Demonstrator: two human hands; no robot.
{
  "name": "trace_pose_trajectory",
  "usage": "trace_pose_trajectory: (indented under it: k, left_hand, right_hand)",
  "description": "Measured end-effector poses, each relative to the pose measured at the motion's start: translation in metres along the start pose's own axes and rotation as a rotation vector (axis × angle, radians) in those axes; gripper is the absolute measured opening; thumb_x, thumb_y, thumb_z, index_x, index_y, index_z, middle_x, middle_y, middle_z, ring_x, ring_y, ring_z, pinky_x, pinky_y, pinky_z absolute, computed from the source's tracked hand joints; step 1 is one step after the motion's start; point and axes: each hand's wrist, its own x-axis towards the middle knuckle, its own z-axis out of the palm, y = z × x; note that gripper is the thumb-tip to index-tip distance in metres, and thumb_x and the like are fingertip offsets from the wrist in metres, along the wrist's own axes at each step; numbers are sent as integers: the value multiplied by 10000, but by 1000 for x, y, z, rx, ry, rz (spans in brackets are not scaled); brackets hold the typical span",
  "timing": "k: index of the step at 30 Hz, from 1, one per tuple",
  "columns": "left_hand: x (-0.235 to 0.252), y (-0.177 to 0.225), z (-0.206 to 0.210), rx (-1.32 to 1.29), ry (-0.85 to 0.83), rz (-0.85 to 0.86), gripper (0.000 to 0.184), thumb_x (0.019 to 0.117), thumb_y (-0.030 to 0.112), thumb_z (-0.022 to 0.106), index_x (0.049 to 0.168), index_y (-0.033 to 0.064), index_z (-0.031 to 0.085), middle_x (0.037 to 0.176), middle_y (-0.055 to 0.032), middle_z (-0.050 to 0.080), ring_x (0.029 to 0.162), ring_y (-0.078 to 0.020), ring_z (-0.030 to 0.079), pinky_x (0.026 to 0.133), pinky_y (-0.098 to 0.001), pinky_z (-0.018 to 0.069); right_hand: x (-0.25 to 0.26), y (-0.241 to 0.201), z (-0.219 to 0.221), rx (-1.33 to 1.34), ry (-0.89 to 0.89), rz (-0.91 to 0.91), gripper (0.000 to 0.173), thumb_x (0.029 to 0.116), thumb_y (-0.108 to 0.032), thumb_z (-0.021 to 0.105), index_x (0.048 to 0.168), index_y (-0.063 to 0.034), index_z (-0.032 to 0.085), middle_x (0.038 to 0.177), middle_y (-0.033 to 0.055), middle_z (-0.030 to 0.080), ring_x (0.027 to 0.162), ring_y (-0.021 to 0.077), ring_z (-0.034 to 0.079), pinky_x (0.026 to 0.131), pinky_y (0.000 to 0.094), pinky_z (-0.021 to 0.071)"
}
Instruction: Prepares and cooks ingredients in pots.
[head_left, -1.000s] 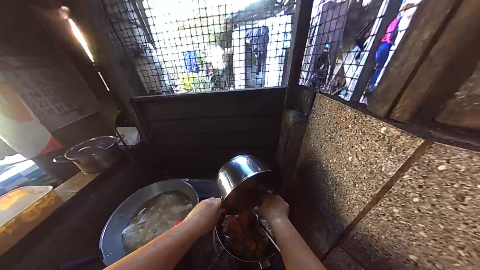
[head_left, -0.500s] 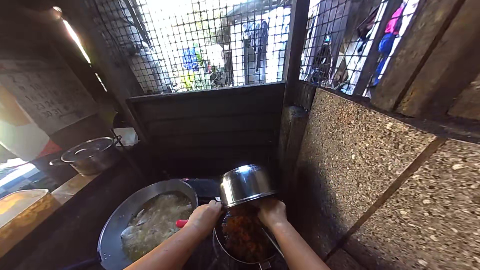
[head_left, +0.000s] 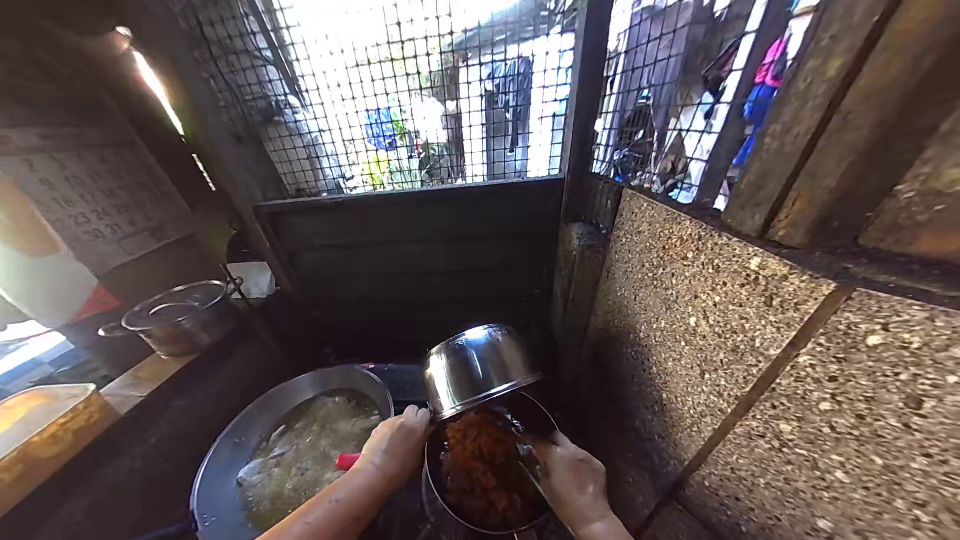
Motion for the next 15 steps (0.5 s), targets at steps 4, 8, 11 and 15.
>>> trace_pose_trajectory:
  k: [4, 8, 11, 15]
  left_hand:
    - [-1, -8, -7, -115, 14, 78, 415, 1103, 322, 439, 1225, -31, 621, 1235, -225, 651, 1181, -372, 649, 1010, -513, 515]
    - [-3, -16, -2, -261, 63, 169, 385, 1085, 285, 470, 1200, -24, 668, 1192, -195, 698, 1201, -319, 650, 1093, -460, 463]
    - [-5, -17, 2, -366, 101, 157, 388, 1082, 288, 478, 1170, -30, 683, 1132, -198, 716, 1128, -310, 680, 1053, -459, 487]
    - [-13, -17, 5, -464, 109, 126, 411, 1078, 318, 485, 1100, -46, 673, 1026, -207, 705, 1022, -317, 686, 980, -466, 503]
  right_hand:
    - [-4, -6, -19, 167, 21, 49, 395, 1032, -212, 523, 1392, -299, 660, 1309, 117, 677, 1112, 327, 695, 921, 545, 557]
    - [13, -28, -41, 304, -55, 171, 431, 1053, -187, 476, 1469, -236, 577, 1373, 140, 636, 1260, 323, 625, 1029, 531, 515]
    - [32, -41, -44, 358, 19, 246, 490, 1087, -177, 405, 1570, -242, 453, 1405, 148, 611, 1249, 310, 635, 1024, 492, 526]
    - [50, -56, -49, 285, -39, 278, 501, 1036, -128, 457, 1515, -255, 522, 1427, 103, 602, 1254, 284, 632, 1008, 497, 529]
